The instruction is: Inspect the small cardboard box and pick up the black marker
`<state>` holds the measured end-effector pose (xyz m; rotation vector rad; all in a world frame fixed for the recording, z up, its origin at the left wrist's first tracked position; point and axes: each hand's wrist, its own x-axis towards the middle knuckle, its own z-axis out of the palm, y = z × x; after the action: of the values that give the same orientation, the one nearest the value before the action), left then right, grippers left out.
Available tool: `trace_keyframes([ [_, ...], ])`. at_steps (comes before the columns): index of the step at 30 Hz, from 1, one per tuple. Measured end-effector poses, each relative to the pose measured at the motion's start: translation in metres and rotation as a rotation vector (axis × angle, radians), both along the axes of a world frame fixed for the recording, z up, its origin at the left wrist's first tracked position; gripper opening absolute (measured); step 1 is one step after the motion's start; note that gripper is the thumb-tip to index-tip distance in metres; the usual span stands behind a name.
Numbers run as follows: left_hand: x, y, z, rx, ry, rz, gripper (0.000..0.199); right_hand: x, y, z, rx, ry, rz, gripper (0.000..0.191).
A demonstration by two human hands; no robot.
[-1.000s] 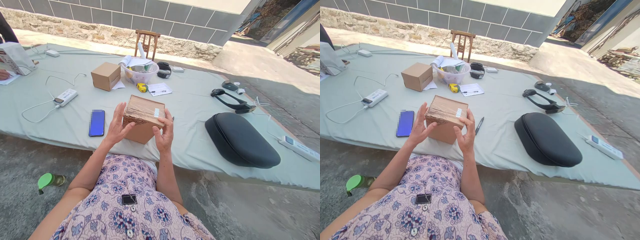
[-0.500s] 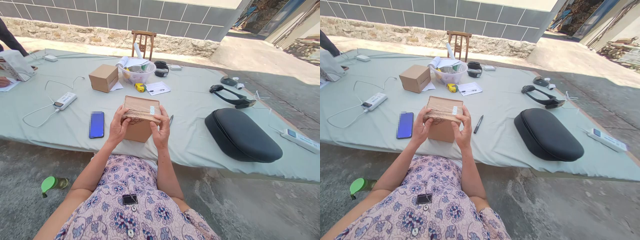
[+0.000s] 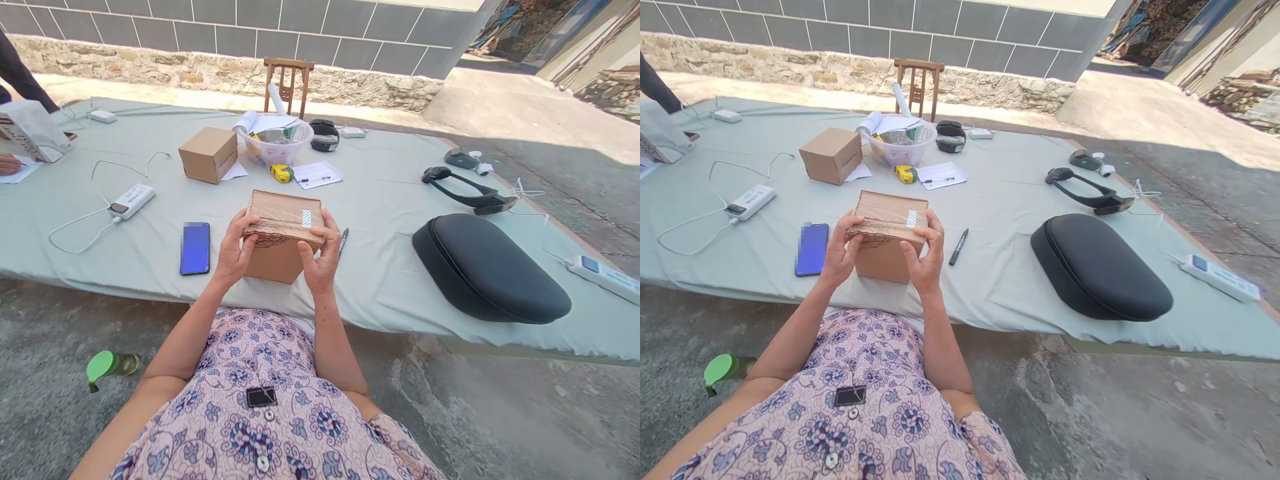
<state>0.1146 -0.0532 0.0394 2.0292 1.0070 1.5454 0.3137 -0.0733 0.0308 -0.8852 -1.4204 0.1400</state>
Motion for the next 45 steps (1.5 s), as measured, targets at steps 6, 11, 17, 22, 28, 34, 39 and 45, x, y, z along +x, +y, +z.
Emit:
trace_keyframes([
  [6,0.000,0.004,-0.003,0.041,-0.011,-0.013,0.037,0.000,0.001,-0.002,-0.036,0.017,-0.004,0.032],
  [11,0.005,0.007,-0.003,0.065,0.026,0.045,0.040,0.002,0.009,-0.001,-0.029,0.046,0.025,0.032],
  [17,0.020,0.012,-0.006,0.117,0.059,0.131,0.043,0.024,0.033,-0.008,-0.124,0.118,0.180,0.053],
  [22,0.028,0.012,-0.009,0.140,0.069,0.175,0.044,0.073,0.054,-0.033,-0.527,0.012,-0.185,0.054],
  [28,0.034,0.013,-0.010,0.122,0.071,0.194,0.044,0.092,0.055,-0.070,-0.884,-0.495,-0.529,0.038],
  [34,0.032,0.017,-0.013,0.113,0.087,0.176,0.044,0.085,0.055,-0.085,-0.846,-0.495,-0.568,0.036],
  [39,0.031,0.021,-0.014,0.132,0.097,0.149,0.044,0.090,0.057,-0.086,-0.809,-0.461,-0.575,0.047],
  [45,0.031,0.022,-0.015,0.148,0.093,0.132,0.042,0.090,0.053,-0.086,-0.817,-0.427,-0.598,0.057],
])
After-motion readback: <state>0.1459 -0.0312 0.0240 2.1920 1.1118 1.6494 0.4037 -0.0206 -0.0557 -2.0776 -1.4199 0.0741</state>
